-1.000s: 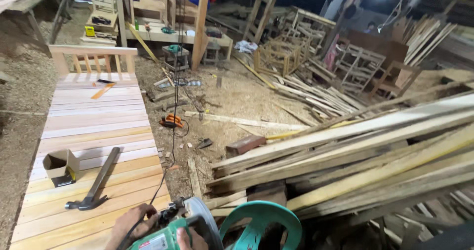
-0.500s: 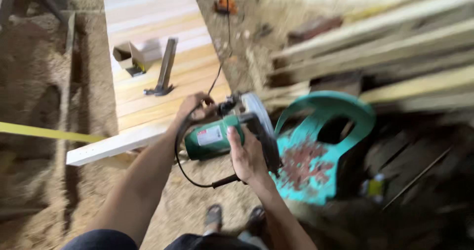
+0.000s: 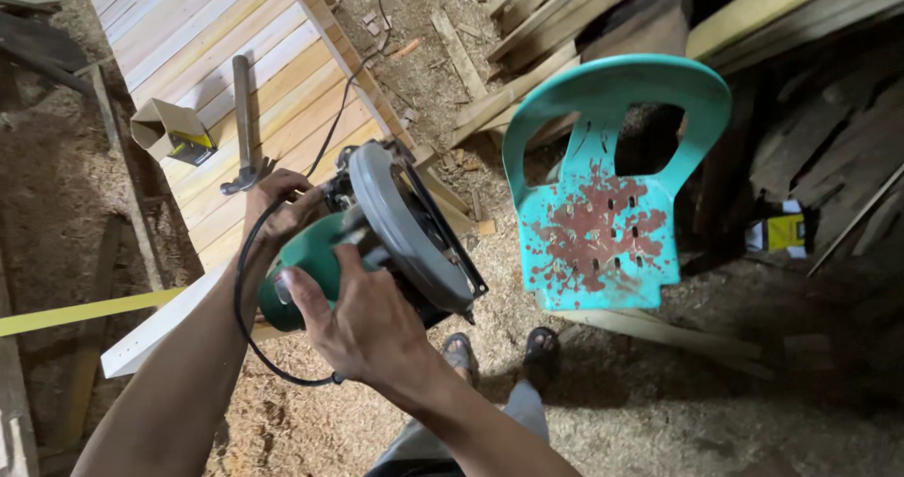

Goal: The person measures and marks a wooden slatted frame using a square and pencil, then uses a circular saw to cut the wood along the marked lines.

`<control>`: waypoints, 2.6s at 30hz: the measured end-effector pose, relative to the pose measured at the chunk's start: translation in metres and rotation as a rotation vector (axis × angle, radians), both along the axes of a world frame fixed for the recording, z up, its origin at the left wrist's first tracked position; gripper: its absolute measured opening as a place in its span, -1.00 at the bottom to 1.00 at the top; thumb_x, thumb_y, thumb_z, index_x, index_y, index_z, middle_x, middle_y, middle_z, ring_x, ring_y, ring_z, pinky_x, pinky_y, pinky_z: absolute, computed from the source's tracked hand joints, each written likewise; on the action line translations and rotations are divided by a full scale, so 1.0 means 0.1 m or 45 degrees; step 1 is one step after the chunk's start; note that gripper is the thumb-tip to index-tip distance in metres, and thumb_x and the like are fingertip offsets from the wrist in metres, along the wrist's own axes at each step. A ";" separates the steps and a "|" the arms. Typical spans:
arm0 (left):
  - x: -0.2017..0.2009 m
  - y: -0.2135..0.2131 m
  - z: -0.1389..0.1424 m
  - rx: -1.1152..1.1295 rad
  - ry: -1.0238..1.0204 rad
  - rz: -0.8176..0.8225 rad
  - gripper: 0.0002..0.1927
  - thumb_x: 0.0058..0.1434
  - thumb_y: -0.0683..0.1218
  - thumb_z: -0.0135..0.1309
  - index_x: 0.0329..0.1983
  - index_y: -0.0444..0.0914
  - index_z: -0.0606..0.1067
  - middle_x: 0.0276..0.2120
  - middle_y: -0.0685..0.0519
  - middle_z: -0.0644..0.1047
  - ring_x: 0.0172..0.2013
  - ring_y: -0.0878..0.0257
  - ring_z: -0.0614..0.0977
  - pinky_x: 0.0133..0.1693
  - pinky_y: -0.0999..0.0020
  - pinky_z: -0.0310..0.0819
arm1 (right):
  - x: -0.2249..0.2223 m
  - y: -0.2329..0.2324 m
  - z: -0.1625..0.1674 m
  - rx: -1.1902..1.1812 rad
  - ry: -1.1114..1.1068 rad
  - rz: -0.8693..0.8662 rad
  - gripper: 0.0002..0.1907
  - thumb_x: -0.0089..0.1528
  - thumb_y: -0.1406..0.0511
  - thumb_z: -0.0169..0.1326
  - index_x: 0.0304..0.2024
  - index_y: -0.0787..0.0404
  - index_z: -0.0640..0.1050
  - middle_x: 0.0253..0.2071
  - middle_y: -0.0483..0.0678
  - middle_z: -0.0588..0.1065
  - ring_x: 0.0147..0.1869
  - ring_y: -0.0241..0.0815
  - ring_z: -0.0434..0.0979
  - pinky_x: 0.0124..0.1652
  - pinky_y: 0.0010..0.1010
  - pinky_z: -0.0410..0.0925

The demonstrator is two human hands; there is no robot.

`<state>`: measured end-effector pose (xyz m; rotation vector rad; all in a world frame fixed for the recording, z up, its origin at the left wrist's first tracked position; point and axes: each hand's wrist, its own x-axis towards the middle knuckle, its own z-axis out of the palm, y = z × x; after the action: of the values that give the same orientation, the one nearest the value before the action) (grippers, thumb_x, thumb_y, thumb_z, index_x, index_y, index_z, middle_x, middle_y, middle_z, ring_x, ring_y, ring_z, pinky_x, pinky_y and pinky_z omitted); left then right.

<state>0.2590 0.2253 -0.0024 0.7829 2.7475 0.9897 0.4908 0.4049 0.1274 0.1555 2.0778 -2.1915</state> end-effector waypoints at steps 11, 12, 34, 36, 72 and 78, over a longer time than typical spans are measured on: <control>0.03 0.04 -0.02 -0.065 0.027 0.081 -0.69 0.29 0.04 0.25 -0.33 -0.33 0.63 -0.31 -0.05 0.58 -0.33 0.18 0.62 -0.28 0.31 0.47 | -0.02 0.06 -0.13 -0.050 -0.002 0.012 -0.29 0.31 -0.20 -0.30 -0.01 0.29 0.38 -0.59 0.01 0.48 -0.62 -0.19 0.56 -0.55 -0.28 0.50; 0.04 0.03 -0.01 -0.052 0.006 0.092 -0.68 0.29 0.04 0.25 -0.35 -0.34 0.62 -0.32 -0.05 0.58 -0.34 0.17 0.61 -0.29 0.30 0.46 | -0.02 0.05 -0.14 -0.024 -0.010 0.014 -0.30 0.32 -0.20 -0.30 -0.01 0.28 0.38 -0.59 0.01 0.49 -0.60 -0.20 0.57 -0.53 -0.29 0.50; 0.03 -0.07 -0.10 0.011 -0.004 -0.047 -0.74 0.37 -0.06 0.13 -0.35 -0.33 0.63 -0.32 -0.06 0.57 -0.33 0.18 0.59 -0.28 0.29 0.44 | -0.01 0.03 -0.17 -0.067 -0.010 -0.028 -0.31 0.31 -0.18 -0.23 0.08 0.27 0.38 -0.45 0.10 0.58 -0.39 0.06 0.69 -0.31 -0.09 0.51; 0.03 -0.08 -0.10 0.002 -0.016 -0.044 -0.72 0.38 -0.04 0.13 -0.36 -0.33 0.62 -0.34 -0.06 0.57 -0.34 0.18 0.59 -0.28 0.28 0.43 | -0.01 0.02 -0.18 -0.126 -0.086 0.027 -0.33 0.31 -0.17 -0.23 0.04 0.27 0.37 -0.47 0.11 0.56 -0.45 0.06 0.70 -0.36 -0.11 0.56; 0.04 -0.05 -0.07 -0.004 -0.034 -0.021 -0.65 0.42 -0.02 0.11 -0.41 -0.36 0.60 -0.40 -0.04 0.57 -0.39 0.19 0.58 -0.33 0.30 0.43 | -0.04 -0.01 -0.28 -0.059 -0.002 -0.013 -0.25 0.27 -0.24 -0.23 0.04 0.29 0.39 -0.46 0.08 0.58 -0.41 -0.01 0.69 -0.28 -0.10 0.54; 0.03 -0.07 -0.08 -0.011 -0.001 -0.058 -0.68 0.40 -0.07 0.09 -0.42 -0.36 0.61 -0.35 -0.07 0.57 -0.35 0.15 0.60 -0.30 0.29 0.46 | -0.03 -0.01 -0.26 -0.055 -0.090 0.060 -0.25 0.28 -0.26 -0.29 0.05 0.24 0.37 -0.52 0.05 0.55 -0.45 -0.09 0.69 -0.30 -0.12 0.55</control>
<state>0.2623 0.2185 -0.0102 0.8393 2.7186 0.9683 0.4880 0.4038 0.1012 0.1751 1.9750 -2.1692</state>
